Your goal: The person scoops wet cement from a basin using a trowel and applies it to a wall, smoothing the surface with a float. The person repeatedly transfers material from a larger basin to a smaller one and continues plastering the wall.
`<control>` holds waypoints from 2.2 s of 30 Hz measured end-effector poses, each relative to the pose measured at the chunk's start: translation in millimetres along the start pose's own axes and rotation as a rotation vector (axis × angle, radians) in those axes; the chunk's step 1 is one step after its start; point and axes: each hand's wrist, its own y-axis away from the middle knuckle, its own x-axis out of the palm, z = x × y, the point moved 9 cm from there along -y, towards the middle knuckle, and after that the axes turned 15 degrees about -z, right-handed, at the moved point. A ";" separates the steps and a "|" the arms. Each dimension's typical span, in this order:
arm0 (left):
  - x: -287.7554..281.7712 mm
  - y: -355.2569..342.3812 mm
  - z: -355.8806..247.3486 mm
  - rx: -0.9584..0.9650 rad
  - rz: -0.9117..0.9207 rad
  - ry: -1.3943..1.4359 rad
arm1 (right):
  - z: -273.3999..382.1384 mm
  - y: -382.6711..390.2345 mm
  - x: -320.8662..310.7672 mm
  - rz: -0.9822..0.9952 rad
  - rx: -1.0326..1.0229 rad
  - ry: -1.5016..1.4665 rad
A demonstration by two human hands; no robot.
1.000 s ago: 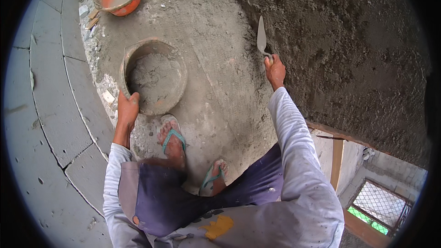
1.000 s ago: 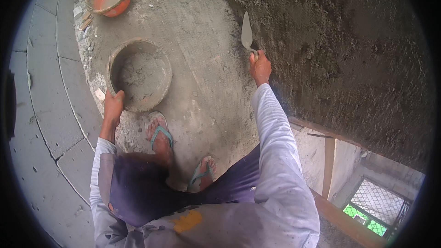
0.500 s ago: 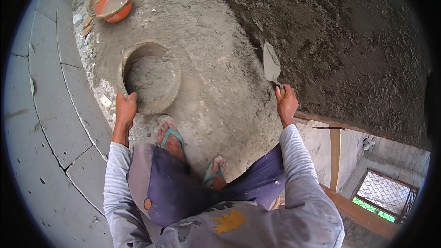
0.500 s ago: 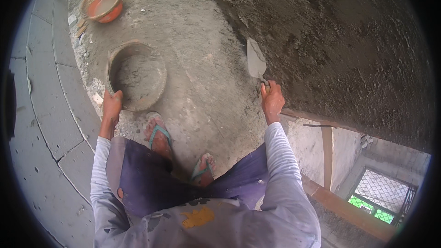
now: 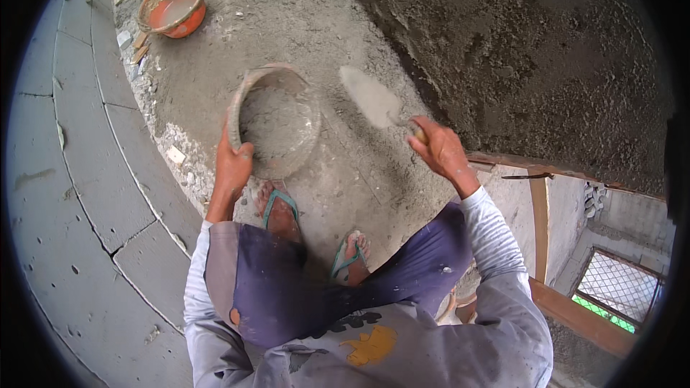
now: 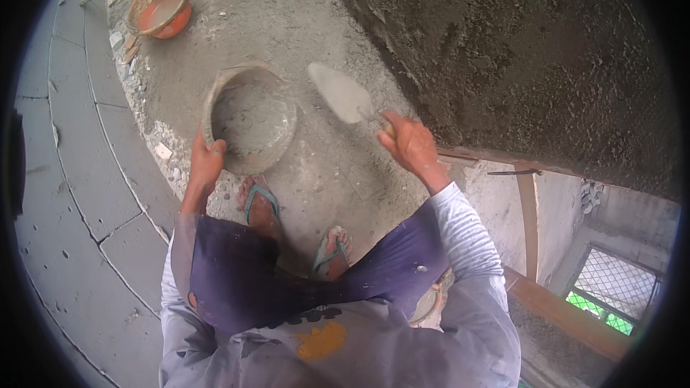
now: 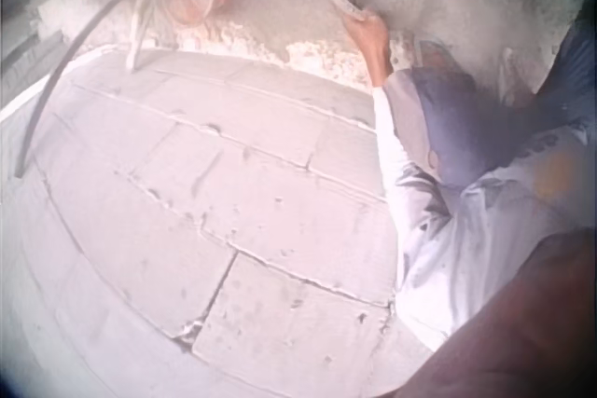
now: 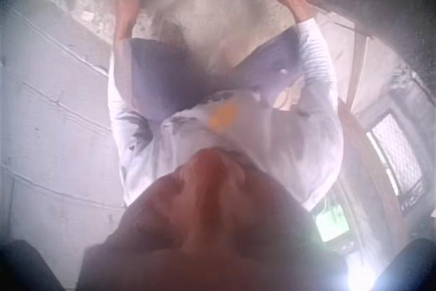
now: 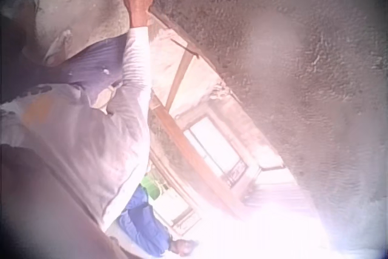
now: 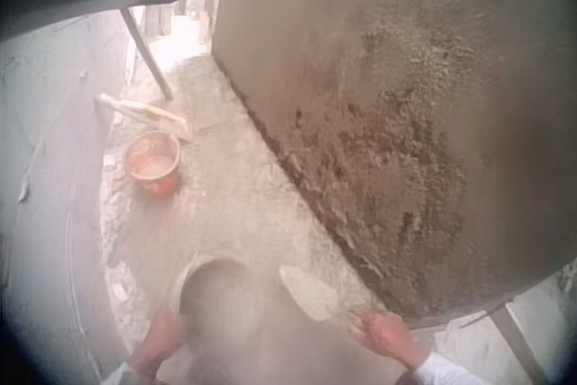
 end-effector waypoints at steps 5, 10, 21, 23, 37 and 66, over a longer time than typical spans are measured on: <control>39.0 5.4 -17.0 0.242 0.104 -0.190 | 43.1 1.6 73.7 0.056 -0.143 0.223; 68.9 11.6 -12.2 0.261 0.153 -0.306 | 88.9 1.6 158.2 0.123 -0.158 0.072; 41.5 3.0 1.0 0.019 0.103 0.085 | 54.6 39.1 136.4 0.083 0.152 -0.259; 30.7 1.3 11.4 -0.062 0.074 0.127 | 51.9 31.7 96.4 -0.055 0.079 -0.219; 1.2 -0.7 40.3 -0.062 -0.033 -0.007 | -95.7 -25.1 -125.0 -0.382 0.258 0.151; -21.2 -14.2 75.6 -0.086 -0.132 0.013 | -81.8 132.9 -16.6 0.313 0.538 -0.431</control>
